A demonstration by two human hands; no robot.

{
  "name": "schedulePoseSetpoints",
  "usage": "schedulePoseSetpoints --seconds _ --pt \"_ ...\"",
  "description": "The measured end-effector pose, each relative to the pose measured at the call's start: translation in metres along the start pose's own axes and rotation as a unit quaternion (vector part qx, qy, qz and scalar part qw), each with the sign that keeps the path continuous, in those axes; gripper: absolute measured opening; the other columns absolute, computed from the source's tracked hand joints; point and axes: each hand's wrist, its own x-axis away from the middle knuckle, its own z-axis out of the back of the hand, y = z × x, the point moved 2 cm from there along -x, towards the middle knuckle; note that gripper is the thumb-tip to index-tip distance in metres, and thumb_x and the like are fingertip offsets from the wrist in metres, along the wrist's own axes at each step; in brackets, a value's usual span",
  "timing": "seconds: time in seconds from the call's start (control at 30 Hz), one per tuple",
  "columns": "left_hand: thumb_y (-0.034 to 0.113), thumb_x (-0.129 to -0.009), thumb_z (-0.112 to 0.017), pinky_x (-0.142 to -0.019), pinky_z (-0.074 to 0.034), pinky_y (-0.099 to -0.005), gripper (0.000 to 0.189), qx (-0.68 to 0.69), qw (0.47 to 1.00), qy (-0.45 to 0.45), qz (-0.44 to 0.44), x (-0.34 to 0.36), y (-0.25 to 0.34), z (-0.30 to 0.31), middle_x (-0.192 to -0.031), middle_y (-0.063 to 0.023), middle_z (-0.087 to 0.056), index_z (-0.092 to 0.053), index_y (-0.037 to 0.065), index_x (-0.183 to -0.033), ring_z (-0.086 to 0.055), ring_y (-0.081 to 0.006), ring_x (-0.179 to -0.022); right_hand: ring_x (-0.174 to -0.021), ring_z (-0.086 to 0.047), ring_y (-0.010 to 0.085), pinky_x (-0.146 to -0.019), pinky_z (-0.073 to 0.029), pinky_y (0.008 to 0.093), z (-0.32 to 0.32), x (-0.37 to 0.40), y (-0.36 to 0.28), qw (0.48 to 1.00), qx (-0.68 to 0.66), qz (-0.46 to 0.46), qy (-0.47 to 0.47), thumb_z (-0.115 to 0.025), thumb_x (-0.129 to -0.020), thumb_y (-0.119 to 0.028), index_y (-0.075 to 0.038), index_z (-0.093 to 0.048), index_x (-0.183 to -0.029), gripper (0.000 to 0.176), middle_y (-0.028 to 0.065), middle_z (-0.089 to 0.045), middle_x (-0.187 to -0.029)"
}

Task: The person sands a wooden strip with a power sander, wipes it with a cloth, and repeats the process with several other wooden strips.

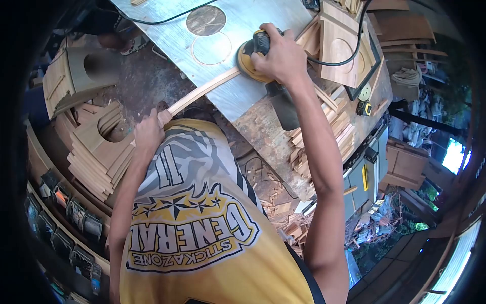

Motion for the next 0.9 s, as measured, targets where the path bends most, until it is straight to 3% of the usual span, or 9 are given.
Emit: schedulePoseSetpoints --seconds 0.1,0.2,0.37,0.5,0.63,0.77,0.9 --pt "0.005 -0.084 -0.065 -0.077 -0.056 -0.0608 0.026 0.000 1.000 0.003 -0.001 0.000 -0.001 -0.003 -0.098 -0.0297 -0.070 -0.059 0.002 -0.109 -0.072 -0.0506 -0.085 -0.099 -0.070 0.0498 -0.089 -0.058 0.0536 -0.014 0.003 -0.010 0.999 -0.007 0.025 -0.034 -0.072 -0.079 -0.039 -0.023 -0.054 -0.143 0.069 0.0294 -0.060 -0.117" --pt "0.005 -0.084 -0.065 -0.078 -0.057 -0.0595 0.026 0.006 1.000 0.010 -0.002 0.004 -0.003 -0.004 -0.098 -0.0296 -0.070 -0.059 0.002 -0.109 -0.072 -0.0500 -0.086 -0.102 -0.069 0.0461 -0.092 -0.056 0.0524 -0.021 0.012 -0.021 0.999 -0.029 0.005 -0.026 -0.072 -0.078 -0.041 -0.022 -0.057 -0.140 0.067 0.0267 -0.063 -0.110" --pt "0.004 -0.083 -0.065 -0.078 -0.057 -0.0588 0.027 0.007 1.000 -0.002 -0.007 0.008 0.001 -0.003 -0.098 -0.0297 -0.070 -0.060 0.001 -0.109 -0.071 -0.0501 -0.086 -0.080 -0.072 0.0413 -0.074 -0.060 0.0493 -0.023 0.032 -0.067 0.995 -0.022 0.070 -0.063 -0.073 -0.079 -0.037 -0.020 -0.057 -0.140 0.065 0.0278 -0.061 -0.104" --pt "0.004 -0.083 -0.064 -0.077 -0.056 -0.0588 0.027 0.020 1.000 -0.005 -0.012 0.005 -0.001 -0.008 -0.100 -0.0308 -0.071 -0.060 0.000 -0.109 -0.071 -0.0508 -0.088 -0.080 -0.071 0.0408 -0.066 -0.060 0.0488 -0.027 0.058 -0.111 0.992 -0.042 0.099 -0.067 -0.078 -0.079 -0.028 -0.021 -0.058 -0.136 0.062 0.0251 -0.059 -0.101" --pt "0.004 -0.082 -0.065 -0.079 -0.056 -0.0585 0.028 0.014 1.000 -0.020 -0.010 0.000 0.005 -0.005 -0.103 -0.0314 -0.071 -0.060 0.001 -0.109 -0.071 -0.0504 -0.090 -0.083 -0.067 0.0470 -0.061 -0.057 0.0512 -0.034 0.081 -0.147 0.982 -0.103 0.146 -0.066 -0.083 -0.074 -0.023 -0.020 -0.057 -0.123 0.055 0.0266 -0.054 -0.105" --pt "0.005 -0.081 -0.066 -0.083 -0.056 -0.0584 0.029 0.029 0.999 -0.014 -0.005 -0.002 0.010 -0.004 -0.104 -0.0307 -0.071 -0.061 0.001 -0.110 -0.071 -0.0499 -0.092 -0.083 -0.067 0.0454 -0.061 -0.057 0.0503 -0.039 0.085 -0.152 0.977 -0.134 0.161 -0.049 -0.083 -0.072 -0.021 -0.020 -0.059 -0.121 0.055 0.0266 -0.055 -0.106" --pt "0.006 -0.082 -0.067 -0.080 -0.056 -0.0591 0.029 0.013 1.000 -0.005 0.005 -0.002 -0.006 -0.001 -0.101 -0.0291 -0.072 -0.061 0.004 -0.110 -0.071 -0.0498 -0.089 -0.086 -0.067 0.0464 -0.062 -0.058 0.0497 -0.034 0.070 -0.113 0.989 -0.104 0.104 -0.033 -0.083 -0.074 -0.026 -0.022 -0.060 -0.126 0.057 0.0270 -0.057 -0.107"
